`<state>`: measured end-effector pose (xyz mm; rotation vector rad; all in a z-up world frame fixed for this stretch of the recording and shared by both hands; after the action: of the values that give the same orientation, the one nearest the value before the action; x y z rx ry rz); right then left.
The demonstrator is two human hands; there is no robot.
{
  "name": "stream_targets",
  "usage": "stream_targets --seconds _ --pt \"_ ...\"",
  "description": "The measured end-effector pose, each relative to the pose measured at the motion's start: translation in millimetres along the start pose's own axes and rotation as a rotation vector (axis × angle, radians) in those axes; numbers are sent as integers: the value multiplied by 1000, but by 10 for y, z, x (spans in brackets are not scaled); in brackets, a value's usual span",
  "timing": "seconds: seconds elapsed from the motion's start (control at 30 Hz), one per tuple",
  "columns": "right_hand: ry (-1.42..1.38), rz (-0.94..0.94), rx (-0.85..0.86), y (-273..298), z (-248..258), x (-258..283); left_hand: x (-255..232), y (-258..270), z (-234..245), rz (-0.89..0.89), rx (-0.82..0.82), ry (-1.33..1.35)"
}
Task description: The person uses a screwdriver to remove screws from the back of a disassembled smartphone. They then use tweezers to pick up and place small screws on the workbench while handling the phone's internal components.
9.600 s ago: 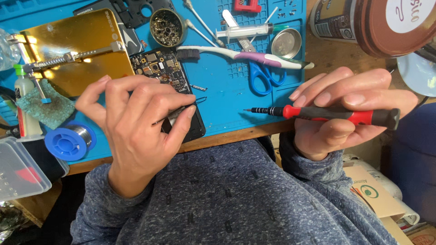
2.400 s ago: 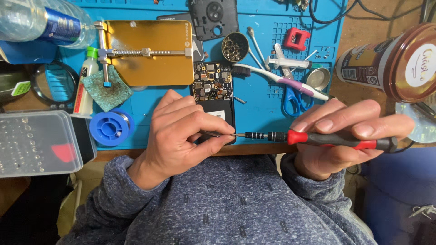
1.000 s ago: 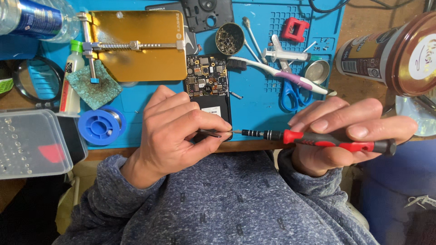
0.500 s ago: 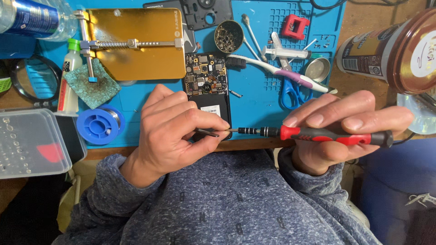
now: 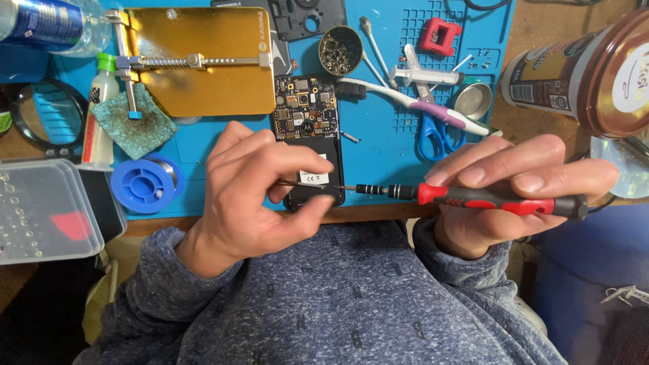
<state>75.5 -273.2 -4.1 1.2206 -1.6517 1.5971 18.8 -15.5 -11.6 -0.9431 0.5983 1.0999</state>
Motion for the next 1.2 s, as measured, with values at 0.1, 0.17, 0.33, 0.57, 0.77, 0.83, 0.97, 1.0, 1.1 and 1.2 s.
stream_targets --seconds 0.1,0.17,0.33,0.57,0.77,0.83,0.97,1.0,1.1,1.2 --pt "50 72 -100 -21 -4 -20 38 96 65 120 25 144" --pt "72 92 36 8 183 -30 50 126 127 84 -6 170" --pt "208 66 -137 196 67 -34 -15 175 322 -5 -48 44" --pt "315 51 -101 291 183 -25 -45 340 398 -151 -60 -1" --pt "368 132 -132 398 341 -4 -56 461 403 -151 -67 54" --pt "403 130 -116 510 474 43 -33 548 389 -184 -57 35" --pt "472 141 -93 628 562 161 6 698 357 -266 -63 -66" --pt "475 142 -90 628 476 172 31 737 343 -266 -66 -63" --pt "474 211 -159 480 475 398 87 831 316 -285 -73 -100" --pt "437 -93 650 194 723 704 97 809 310 -302 -61 -144"
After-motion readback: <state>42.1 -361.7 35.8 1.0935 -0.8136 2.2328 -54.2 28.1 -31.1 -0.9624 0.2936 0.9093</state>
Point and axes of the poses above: each hand's wrist, its own y-axis away from the middle knuckle, its own z-axis out of the back of the hand, x = y × z, the point moved 2 cm from there along -y, towards the middle knuckle, and after that the axes turned 1 degree about -z, right-handed, at the moved point
